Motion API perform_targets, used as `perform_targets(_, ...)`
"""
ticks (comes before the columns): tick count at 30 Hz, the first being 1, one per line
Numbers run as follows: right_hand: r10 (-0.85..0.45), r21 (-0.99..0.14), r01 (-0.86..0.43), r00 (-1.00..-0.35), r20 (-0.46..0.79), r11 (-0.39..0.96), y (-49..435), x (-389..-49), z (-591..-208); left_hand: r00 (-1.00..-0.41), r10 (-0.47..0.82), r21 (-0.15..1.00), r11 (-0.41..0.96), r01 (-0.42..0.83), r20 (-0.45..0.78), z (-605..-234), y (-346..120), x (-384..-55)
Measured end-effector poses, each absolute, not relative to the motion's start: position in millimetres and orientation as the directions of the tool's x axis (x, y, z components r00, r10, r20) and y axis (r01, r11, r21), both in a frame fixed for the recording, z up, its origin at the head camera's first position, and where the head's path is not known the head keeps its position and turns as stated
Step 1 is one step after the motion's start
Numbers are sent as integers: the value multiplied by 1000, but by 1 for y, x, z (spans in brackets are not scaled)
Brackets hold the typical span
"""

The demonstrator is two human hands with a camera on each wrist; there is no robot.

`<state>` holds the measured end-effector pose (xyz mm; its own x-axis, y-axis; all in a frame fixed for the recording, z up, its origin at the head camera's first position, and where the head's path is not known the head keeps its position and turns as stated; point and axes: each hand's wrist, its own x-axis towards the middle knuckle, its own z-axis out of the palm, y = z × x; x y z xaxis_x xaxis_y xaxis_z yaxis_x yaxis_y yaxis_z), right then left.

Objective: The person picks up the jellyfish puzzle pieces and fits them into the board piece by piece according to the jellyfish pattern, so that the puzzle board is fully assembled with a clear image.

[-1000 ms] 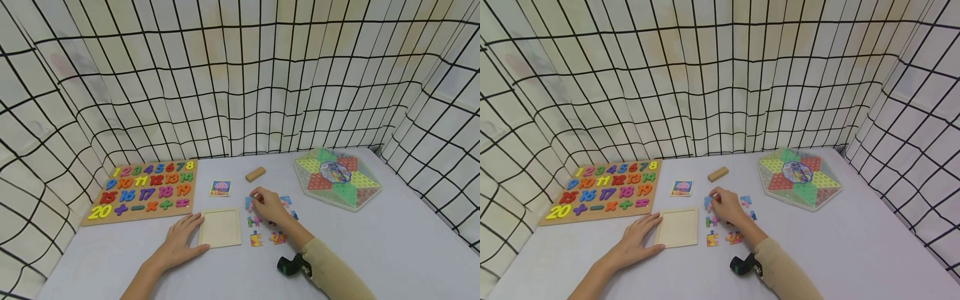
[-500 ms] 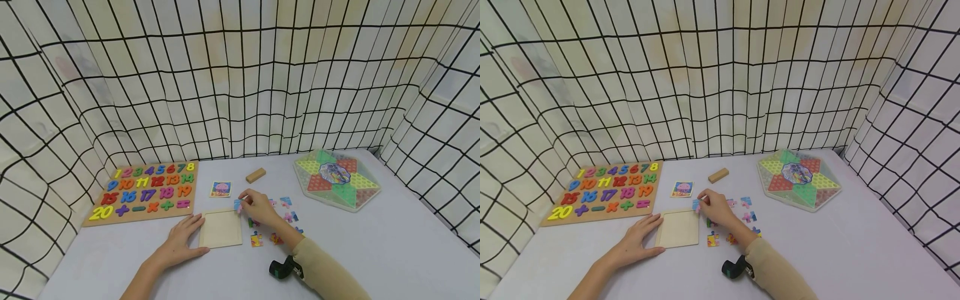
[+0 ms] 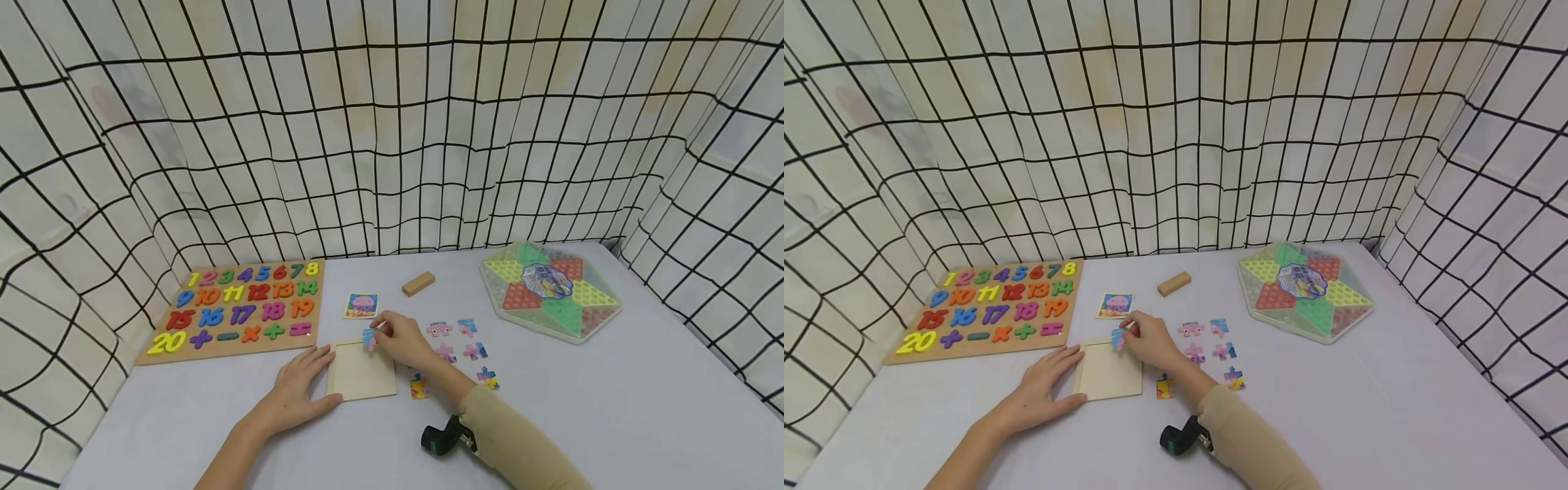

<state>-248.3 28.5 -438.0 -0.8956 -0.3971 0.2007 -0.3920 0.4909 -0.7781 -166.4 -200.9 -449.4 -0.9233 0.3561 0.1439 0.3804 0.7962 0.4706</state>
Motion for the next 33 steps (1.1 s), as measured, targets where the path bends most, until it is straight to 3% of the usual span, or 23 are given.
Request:
perform_targets(15, -409, -747, -439, -880, 243, 500, -3, -242, -442, -924, 345, 489, 785, 380, 164, -449, -200, -168)
perform_targets(33, -324, -578, -437, -899, 294, 689, -20, -237, -444, -921, 348, 460, 798, 389, 174, -451, -203, -167)
